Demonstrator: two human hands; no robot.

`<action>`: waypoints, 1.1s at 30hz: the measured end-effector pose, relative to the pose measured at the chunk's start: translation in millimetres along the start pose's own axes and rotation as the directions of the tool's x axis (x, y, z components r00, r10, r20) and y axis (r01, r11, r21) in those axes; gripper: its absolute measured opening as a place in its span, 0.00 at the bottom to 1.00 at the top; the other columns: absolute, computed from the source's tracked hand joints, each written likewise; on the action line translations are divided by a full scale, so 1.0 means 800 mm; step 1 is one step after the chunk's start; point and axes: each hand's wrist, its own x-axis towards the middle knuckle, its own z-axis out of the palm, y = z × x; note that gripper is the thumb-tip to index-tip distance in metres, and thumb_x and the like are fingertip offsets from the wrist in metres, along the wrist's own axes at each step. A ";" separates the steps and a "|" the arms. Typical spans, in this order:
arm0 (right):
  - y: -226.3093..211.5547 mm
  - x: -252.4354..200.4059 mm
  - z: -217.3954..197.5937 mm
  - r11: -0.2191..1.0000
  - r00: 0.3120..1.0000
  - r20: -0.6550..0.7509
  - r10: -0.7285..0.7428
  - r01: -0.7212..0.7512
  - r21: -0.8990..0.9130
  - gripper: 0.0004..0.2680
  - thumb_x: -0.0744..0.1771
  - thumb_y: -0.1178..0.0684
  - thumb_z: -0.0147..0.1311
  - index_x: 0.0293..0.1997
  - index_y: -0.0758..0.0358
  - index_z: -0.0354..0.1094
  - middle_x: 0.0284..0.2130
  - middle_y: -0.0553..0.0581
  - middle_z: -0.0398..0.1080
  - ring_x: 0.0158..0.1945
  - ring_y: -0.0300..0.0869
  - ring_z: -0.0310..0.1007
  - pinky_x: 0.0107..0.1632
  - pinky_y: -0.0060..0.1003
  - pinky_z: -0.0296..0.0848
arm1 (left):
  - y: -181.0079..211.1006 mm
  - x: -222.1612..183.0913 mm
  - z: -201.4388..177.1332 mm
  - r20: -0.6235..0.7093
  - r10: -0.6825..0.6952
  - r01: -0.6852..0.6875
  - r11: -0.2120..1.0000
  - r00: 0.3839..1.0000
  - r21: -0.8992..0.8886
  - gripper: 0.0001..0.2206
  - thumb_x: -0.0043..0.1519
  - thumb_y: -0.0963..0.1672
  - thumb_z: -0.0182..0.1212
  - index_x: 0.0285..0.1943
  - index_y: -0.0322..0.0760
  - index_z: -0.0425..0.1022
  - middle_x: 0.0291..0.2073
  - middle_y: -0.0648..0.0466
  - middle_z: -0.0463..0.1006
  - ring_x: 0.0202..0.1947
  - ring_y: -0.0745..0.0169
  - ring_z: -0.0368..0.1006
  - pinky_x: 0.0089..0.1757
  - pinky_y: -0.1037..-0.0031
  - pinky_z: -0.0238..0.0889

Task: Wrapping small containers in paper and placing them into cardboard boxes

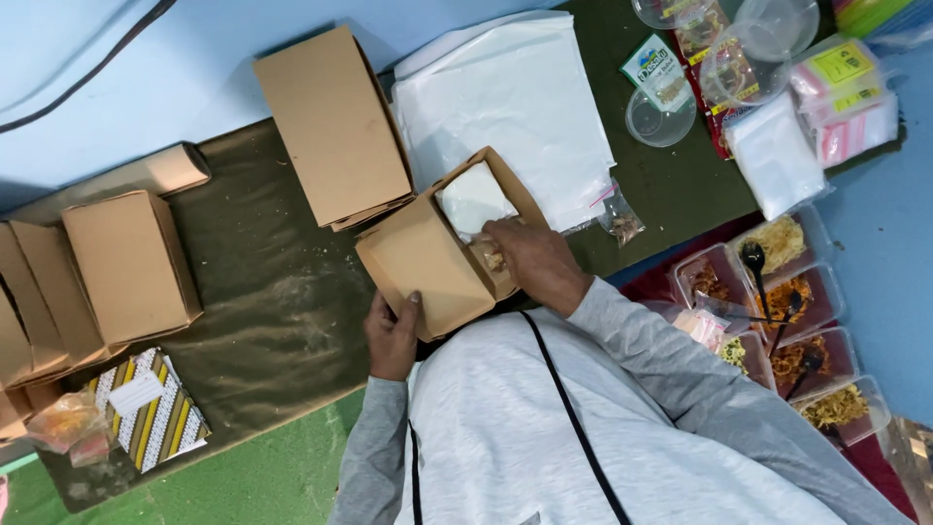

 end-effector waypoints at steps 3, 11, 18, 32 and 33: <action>0.036 -0.008 0.025 0.946 0.999 -0.044 -0.021 0.006 -0.325 0.16 0.71 0.47 0.47 0.69 0.48 0.64 0.46 0.53 0.75 0.41 0.46 0.77 0.35 0.41 0.75 | -0.010 0.001 -0.002 0.005 -0.005 0.005 1.000 1.000 0.001 0.19 0.64 0.40 0.66 0.65 0.30 0.73 0.48 0.43 0.82 0.46 0.57 0.76 0.48 0.58 0.73; -0.029 0.003 -0.006 0.992 0.999 0.037 -0.007 0.002 0.127 0.14 0.73 0.56 0.45 0.65 0.73 0.63 0.46 0.77 0.71 0.46 0.64 0.71 0.43 0.53 0.74 | -0.015 0.001 -0.003 -0.012 -0.025 0.026 0.999 1.000 0.030 0.21 0.64 0.41 0.66 0.66 0.29 0.72 0.48 0.40 0.81 0.47 0.55 0.76 0.47 0.55 0.73; -0.015 -0.005 -0.051 0.948 0.958 -0.267 -0.105 0.016 -0.316 0.13 0.68 0.49 0.56 0.61 0.44 0.69 0.53 0.47 0.74 0.52 0.45 0.78 0.45 0.37 0.79 | -0.057 0.006 -0.020 -0.002 0.005 -0.005 0.999 1.000 0.040 0.20 0.63 0.39 0.66 0.65 0.30 0.73 0.49 0.44 0.81 0.48 0.58 0.74 0.48 0.59 0.72; 0.123 -0.051 -0.153 0.846 0.893 -0.098 0.440 -0.449 -0.287 0.22 0.69 0.43 0.57 0.69 0.62 0.63 0.60 0.73 0.66 0.58 0.69 0.70 0.55 0.62 0.73 | -0.018 0.003 -0.001 -0.021 0.012 -0.012 1.000 1.000 -0.028 0.19 0.64 0.38 0.64 0.65 0.32 0.73 0.49 0.44 0.82 0.46 0.59 0.76 0.47 0.61 0.73; 0.130 -0.053 -0.148 0.873 0.914 -0.109 0.391 -0.406 -0.271 0.19 0.69 0.44 0.58 0.65 0.61 0.65 0.58 0.72 0.66 0.59 0.68 0.68 0.57 0.61 0.72 | -0.020 0.003 -0.002 -0.018 0.017 -0.017 0.999 1.000 -0.028 0.19 0.64 0.38 0.64 0.66 0.33 0.72 0.50 0.44 0.81 0.47 0.60 0.76 0.47 0.61 0.74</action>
